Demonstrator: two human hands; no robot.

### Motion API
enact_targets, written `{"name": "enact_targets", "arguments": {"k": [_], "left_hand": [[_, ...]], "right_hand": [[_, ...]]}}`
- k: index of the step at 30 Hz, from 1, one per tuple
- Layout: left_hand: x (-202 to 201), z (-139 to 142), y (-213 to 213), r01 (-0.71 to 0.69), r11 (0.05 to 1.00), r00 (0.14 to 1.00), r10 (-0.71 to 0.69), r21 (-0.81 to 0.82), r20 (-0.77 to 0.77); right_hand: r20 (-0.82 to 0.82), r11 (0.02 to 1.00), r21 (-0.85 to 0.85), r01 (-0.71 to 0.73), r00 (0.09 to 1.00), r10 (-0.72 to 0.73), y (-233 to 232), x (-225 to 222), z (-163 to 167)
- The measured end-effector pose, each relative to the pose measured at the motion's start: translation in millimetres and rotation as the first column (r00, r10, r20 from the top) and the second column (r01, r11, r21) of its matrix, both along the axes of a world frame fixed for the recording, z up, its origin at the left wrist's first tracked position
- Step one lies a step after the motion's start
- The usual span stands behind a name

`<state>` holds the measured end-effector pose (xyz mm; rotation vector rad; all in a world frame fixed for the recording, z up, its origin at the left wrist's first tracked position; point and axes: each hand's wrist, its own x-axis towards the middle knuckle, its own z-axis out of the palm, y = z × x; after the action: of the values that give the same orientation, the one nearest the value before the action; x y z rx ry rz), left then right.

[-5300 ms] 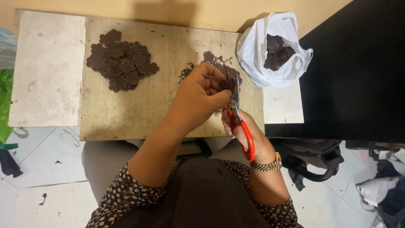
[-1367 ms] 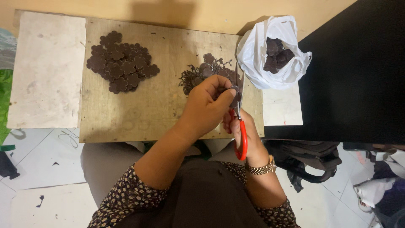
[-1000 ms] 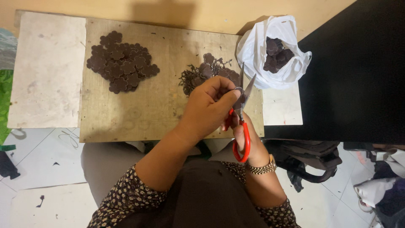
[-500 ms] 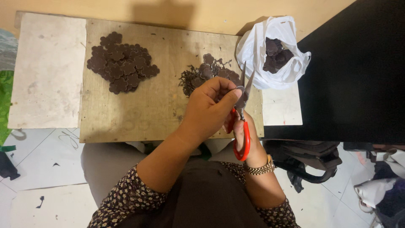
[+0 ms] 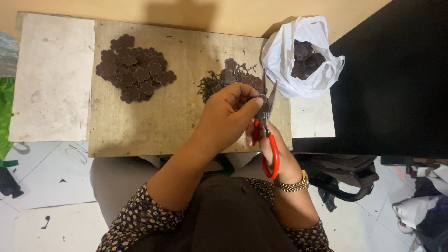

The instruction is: The person uses red-handled scissors to trim the edges of dark brown flower-shaped cutouts. They pick each piece from a pile on a wooden board, trim it, and place it back on the board. A white plastic bag containing additional pieces sits nearby.

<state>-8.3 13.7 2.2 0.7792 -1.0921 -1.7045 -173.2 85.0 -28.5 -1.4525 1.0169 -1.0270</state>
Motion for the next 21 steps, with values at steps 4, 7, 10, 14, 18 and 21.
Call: {"name": "enact_targets", "arguments": {"k": [4, 7, 10, 14, 18, 21], "left_hand": [[-2.9, 1.8, 0.5, 0.013, 0.996, 0.997, -0.006, 0.085, -0.082], [-5.3, -2.4, 0.4, -0.038, 0.997, 0.997, 0.042, 0.064, -0.064], [-8.3, -8.9, -0.2, -0.093, 0.995, 0.994, 0.091, -0.031, -0.057], [-8.4, -15.5, -2.3, -0.106, 0.993, 0.992, 0.102, -0.048, -0.067], [-2.1, -16.5, -5.6, -0.07, 0.998, 0.997, 0.07, -0.006, -0.041], [2.6, -14.2, -7.3, -0.069, 0.996, 0.997, 0.071, -0.052, 0.035]], "right_hand": [[0.011, 1.0, 0.026, -0.009, 1.0, 0.009, -1.4, 0.9, -4.5], [0.048, 0.999, 0.038, -0.006, 0.999, 0.004, -3.5, 3.3, -8.5], [0.046, 1.0, 0.022, 0.009, 0.999, -0.01, -5.1, 7.1, -9.5], [0.014, 0.998, 0.048, 0.044, 0.999, -0.044, -4.5, 9.6, -4.6], [-0.014, 0.998, 0.063, 0.021, 1.0, -0.02, -2.8, 4.2, -1.9], [-0.029, 0.998, 0.059, 0.008, 1.0, -0.006, -3.3, 1.5, -6.9]]}}
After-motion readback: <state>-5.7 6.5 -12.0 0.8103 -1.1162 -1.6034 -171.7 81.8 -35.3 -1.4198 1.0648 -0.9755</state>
